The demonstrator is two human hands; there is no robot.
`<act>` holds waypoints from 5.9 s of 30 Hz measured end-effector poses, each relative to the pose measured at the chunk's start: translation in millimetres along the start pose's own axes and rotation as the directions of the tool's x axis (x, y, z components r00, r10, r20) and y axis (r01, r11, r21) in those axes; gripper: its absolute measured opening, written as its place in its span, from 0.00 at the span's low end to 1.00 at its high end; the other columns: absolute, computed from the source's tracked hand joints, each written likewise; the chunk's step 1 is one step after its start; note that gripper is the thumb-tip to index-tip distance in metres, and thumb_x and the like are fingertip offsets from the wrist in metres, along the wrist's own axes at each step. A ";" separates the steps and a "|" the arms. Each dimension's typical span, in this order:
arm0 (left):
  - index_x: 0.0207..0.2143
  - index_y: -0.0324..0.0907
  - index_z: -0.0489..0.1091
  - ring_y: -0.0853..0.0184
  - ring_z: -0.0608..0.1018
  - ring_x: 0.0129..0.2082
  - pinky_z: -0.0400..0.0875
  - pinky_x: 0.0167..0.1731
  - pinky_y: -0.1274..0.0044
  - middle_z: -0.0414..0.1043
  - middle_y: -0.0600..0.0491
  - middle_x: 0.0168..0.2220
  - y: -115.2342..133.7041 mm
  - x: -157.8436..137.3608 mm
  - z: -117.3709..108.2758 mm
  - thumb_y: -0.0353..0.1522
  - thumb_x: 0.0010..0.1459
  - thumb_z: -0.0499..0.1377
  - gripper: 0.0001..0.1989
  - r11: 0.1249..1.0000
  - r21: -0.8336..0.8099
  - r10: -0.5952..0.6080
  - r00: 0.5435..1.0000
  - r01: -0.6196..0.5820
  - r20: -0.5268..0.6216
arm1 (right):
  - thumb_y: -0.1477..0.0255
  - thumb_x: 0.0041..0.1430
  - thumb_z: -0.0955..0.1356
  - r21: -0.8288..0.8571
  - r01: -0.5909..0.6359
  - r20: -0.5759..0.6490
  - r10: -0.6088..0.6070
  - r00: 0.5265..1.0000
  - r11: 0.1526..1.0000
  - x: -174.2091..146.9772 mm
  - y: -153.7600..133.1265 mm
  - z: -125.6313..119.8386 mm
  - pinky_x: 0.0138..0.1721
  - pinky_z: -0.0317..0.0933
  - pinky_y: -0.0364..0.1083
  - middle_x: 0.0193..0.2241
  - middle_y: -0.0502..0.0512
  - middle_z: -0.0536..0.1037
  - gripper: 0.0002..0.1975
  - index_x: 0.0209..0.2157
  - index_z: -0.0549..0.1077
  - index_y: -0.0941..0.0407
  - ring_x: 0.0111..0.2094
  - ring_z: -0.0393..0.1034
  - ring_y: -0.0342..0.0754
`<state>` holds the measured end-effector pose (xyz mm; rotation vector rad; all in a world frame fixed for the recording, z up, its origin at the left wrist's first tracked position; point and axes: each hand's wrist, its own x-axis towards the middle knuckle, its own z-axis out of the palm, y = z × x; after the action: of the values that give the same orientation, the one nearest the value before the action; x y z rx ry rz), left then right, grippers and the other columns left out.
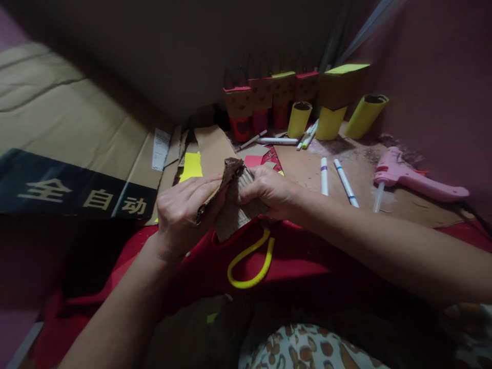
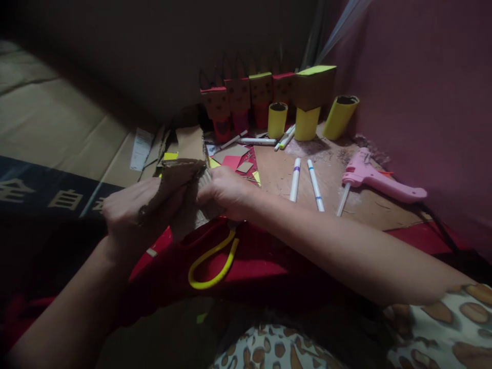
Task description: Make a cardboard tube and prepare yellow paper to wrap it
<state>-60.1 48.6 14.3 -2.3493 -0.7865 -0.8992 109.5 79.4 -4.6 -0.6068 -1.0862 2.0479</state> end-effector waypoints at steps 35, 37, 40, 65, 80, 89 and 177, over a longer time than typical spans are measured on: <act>0.27 0.44 0.65 0.70 0.73 0.23 0.68 0.25 0.76 0.71 0.58 0.23 5.5 -8.4 7.6 0.26 0.52 0.62 0.07 0.980 0.023 -0.192 0.969 0.198 -0.155 | 0.85 0.33 0.66 -0.030 0.036 0.019 -0.036 0.999 0.999 5.2 10.2 -6.3 0.27 0.66 0.46 0.16 0.47 0.70 0.11 0.22 0.66 0.59 0.20 0.66 0.44; 0.27 0.45 0.66 0.69 0.73 0.23 0.69 0.27 0.75 0.72 0.58 0.23 6.6 -8.3 8.7 0.27 0.53 0.61 0.06 0.973 0.021 -0.223 0.964 0.228 -0.145 | 0.85 0.33 0.66 -0.032 0.037 0.018 -0.036 0.999 0.999 4.7 10.7 -5.5 0.27 0.65 0.46 0.16 0.47 0.70 0.11 0.22 0.66 0.58 0.20 0.66 0.44; 0.32 0.46 0.69 0.65 0.77 0.29 0.72 0.33 0.72 0.75 0.55 0.28 5.4 -9.1 12.5 0.28 0.55 0.60 0.05 0.969 -0.024 -0.247 0.962 0.246 -0.114 | 0.86 0.33 0.65 -0.014 0.039 0.003 -0.039 0.999 0.999 3.5 10.3 -3.8 0.26 0.64 0.45 0.16 0.46 0.69 0.12 0.23 0.66 0.58 0.20 0.66 0.44; 0.09 0.45 0.61 0.70 0.68 0.09 0.56 0.09 0.80 0.64 0.57 0.08 3.1 46.1 -28.4 0.32 0.47 0.55 0.16 0.629 0.069 -0.548 0.378 0.775 0.746 | 0.85 0.45 0.63 -0.934 0.228 0.151 -0.275 0.949 0.275 -5.1 -1.9 22.5 0.27 0.55 0.43 0.27 0.57 0.75 0.08 0.24 0.65 0.57 0.29 0.67 0.47; 0.14 0.42 0.55 0.72 0.61 0.18 0.55 0.21 0.78 0.55 0.58 0.13 23.5 33.9 -7.5 0.30 0.47 0.50 0.11 0.659 -0.052 -0.688 0.629 0.751 0.361 | 0.80 0.53 0.61 -0.971 0.186 0.117 -0.378 0.918 0.151 -5.5 -9.5 20.9 0.27 0.52 0.43 0.26 0.55 0.74 0.08 0.29 0.69 0.57 0.27 0.65 0.45; 0.16 0.41 0.64 0.72 0.65 0.17 0.57 0.17 0.80 0.62 0.57 0.16 -3.3 23.3 -6.6 0.31 0.48 0.51 0.10 0.577 -0.246 -0.576 0.602 0.778 0.553 | 0.77 0.53 0.61 -0.867 0.201 0.066 -0.295 0.953 0.456 7.1 -11.2 2.3 0.20 0.49 0.40 0.18 0.49 0.69 0.08 0.24 0.69 0.58 0.21 0.60 0.40; 0.18 0.42 0.56 0.74 0.60 0.17 0.54 0.22 0.79 0.57 0.59 0.15 -11.6 33.8 -8.4 0.28 0.56 0.49 0.14 0.689 -0.297 -0.481 0.723 0.661 0.496 | 0.73 0.54 0.63 -0.981 0.160 0.192 -0.560 0.806 -0.106 14.1 -37.4 25.3 0.28 0.50 0.43 0.23 0.49 0.67 0.03 0.27 0.65 0.56 0.25 0.58 0.42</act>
<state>-50.6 62.8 46.7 -2.7803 -1.7425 -0.9566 97.7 91.9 39.5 -1.0445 -2.1636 0.2417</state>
